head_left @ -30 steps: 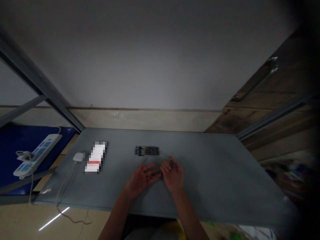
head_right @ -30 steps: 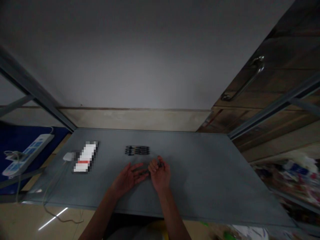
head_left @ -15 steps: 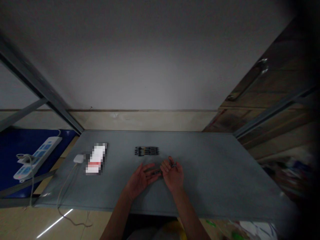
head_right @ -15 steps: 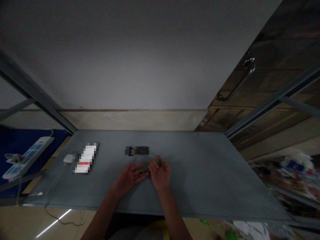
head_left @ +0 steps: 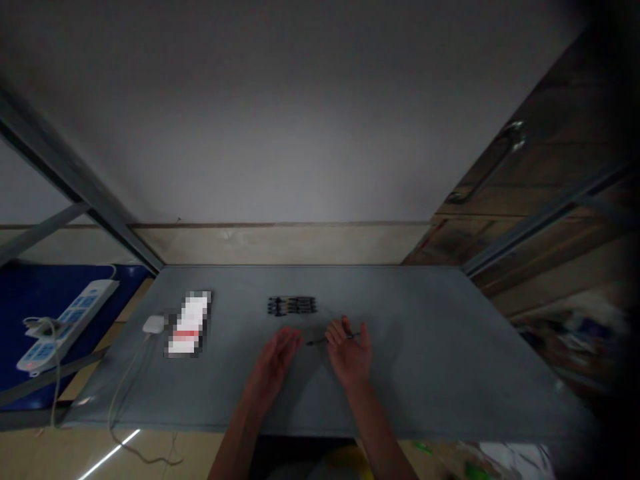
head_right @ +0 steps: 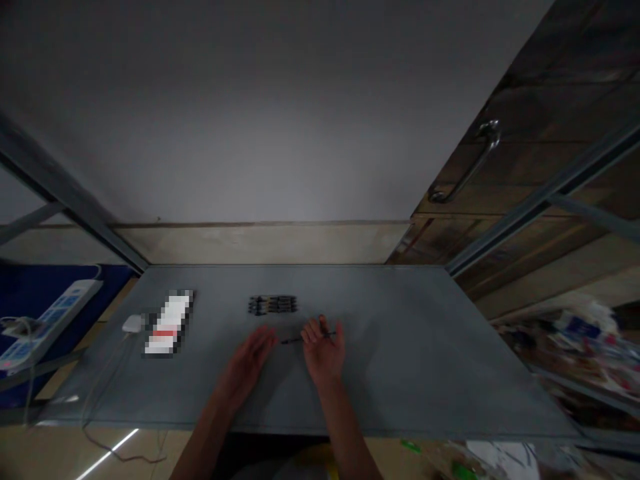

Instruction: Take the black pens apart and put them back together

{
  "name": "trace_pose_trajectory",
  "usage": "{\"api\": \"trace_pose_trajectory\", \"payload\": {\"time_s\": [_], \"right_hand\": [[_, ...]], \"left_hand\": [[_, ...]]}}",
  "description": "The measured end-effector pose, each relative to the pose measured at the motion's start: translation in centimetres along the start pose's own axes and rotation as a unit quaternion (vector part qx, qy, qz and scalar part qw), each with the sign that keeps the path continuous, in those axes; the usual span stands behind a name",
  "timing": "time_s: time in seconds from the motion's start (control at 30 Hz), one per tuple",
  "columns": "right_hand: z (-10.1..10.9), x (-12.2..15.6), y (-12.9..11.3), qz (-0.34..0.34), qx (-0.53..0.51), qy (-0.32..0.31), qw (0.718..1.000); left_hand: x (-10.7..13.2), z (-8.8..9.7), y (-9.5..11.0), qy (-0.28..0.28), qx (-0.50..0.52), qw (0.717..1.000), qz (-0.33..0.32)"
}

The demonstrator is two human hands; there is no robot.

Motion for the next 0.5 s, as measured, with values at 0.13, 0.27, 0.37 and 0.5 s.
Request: {"api": "trace_pose_trajectory", "payload": {"time_s": [0.13,0.27,0.37,0.5], "right_hand": [[-0.2,-0.4,0.3,0.001,0.016,-0.011,1.0],[0.0,-0.7,0.5,-0.005,0.022,-0.011,1.0],[-0.1,-0.7,0.4,-0.002,0.021,-0.018,1.0],[-0.5,-0.6,0.3,-0.008,0.031,-0.011,0.999]], "left_hand": [[1.3,-0.6,1.2,0.105,0.021,0.993,-0.046],[2.8,-4.0,3.6,0.12,0.036,0.991,-0.051],[4.0,-6.8,5.6,0.089,0.027,0.995,-0.044],[5.2,-8.9,7.0,0.073,0.01,0.997,-0.033]]}}
Point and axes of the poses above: each hand's wrist, its own x-axis away from the middle knuckle, its own z-axis out of the back of the hand, y = z × x, the point moved 4 cm from there along -x, towards the middle knuckle, and after that the axes turned 8 degrees about -y, right-handed, at the moved point
